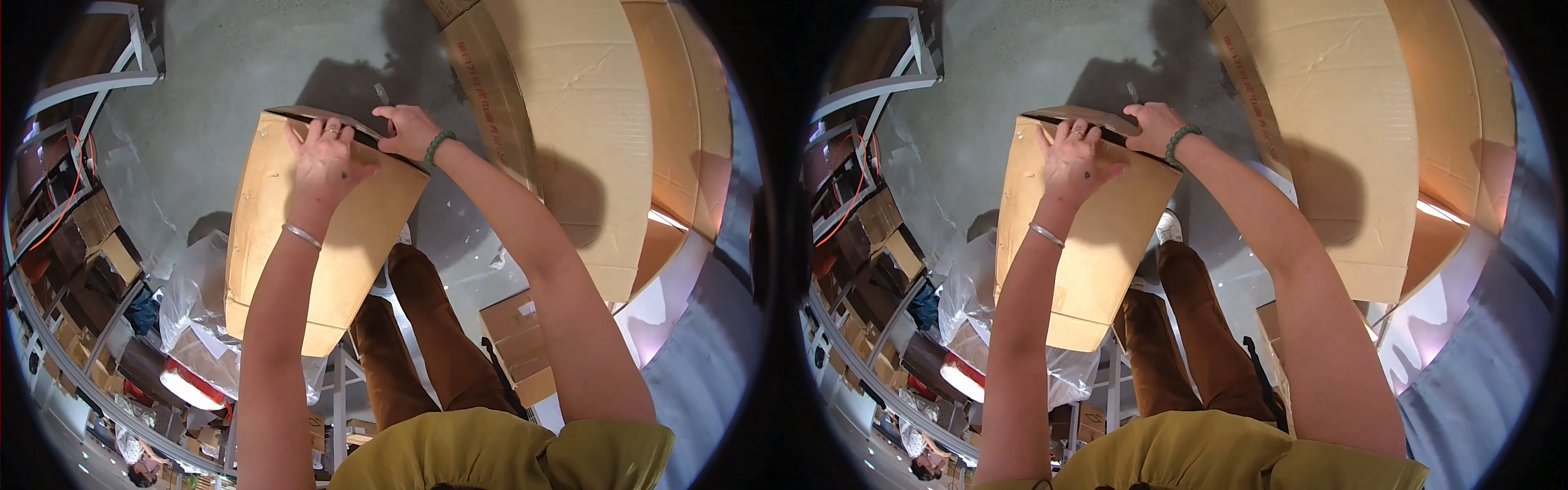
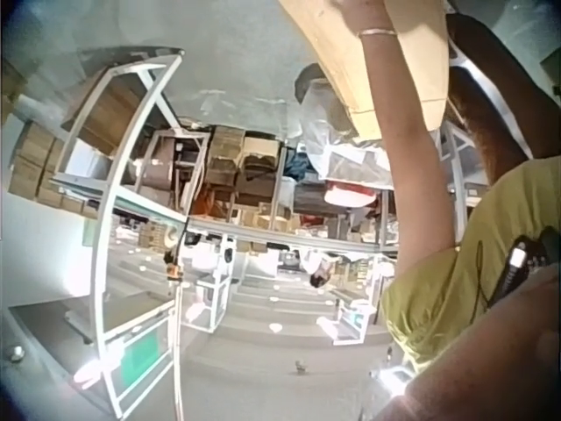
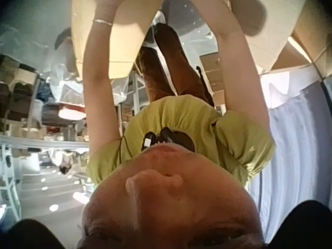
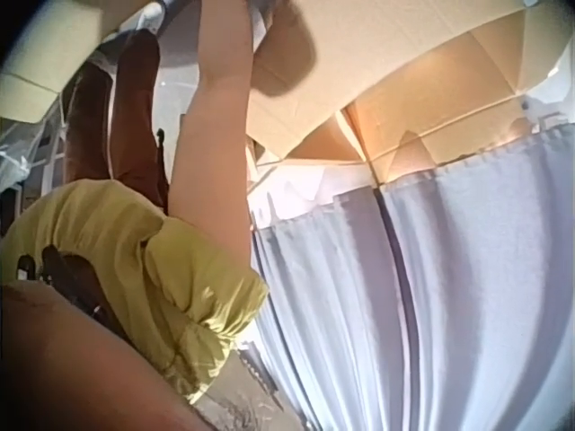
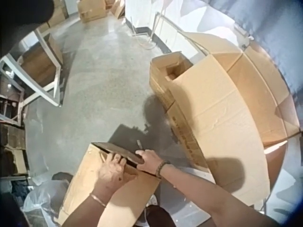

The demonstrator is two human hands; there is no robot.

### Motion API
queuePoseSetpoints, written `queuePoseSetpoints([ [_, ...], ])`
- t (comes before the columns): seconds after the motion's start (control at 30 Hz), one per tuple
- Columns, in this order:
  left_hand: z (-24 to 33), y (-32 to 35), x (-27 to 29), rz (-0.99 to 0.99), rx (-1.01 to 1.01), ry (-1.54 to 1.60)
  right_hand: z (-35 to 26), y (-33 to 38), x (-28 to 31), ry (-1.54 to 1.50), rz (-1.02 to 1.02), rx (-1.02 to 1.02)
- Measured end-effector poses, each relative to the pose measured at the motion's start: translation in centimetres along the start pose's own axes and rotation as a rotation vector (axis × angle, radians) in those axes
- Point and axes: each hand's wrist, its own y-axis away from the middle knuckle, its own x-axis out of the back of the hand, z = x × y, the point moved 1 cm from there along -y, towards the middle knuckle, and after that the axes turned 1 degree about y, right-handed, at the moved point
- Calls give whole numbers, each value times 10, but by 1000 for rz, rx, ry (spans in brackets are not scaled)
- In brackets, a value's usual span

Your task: The person uses an electric screwdriver to assemble plastic components and then uses a utility knife to open cardboard boxes.

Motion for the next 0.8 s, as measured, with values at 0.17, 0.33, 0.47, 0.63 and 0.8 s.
queuePoseSetpoints([
  [0.17, 54, -6, -23, -36, 207, 144, -2, 7, 11, -357, -53, -302],
  [0.33, 64, -16, -49, 354, 309, 174, 56, 67, -38, -1298, 213, -646],
  [0.47, 46, -20, -43, 436, 353, 200, 38, 139, -43, -1385, 210, -810],
  [0.63, 30, 70, 32, 424, 248, 392, -38, 194, 2, -1097, 258, -539],
  [0.8, 10, 172, 153, 209, 154, 646, -102, 200, 74, -445, 570, -194],
])
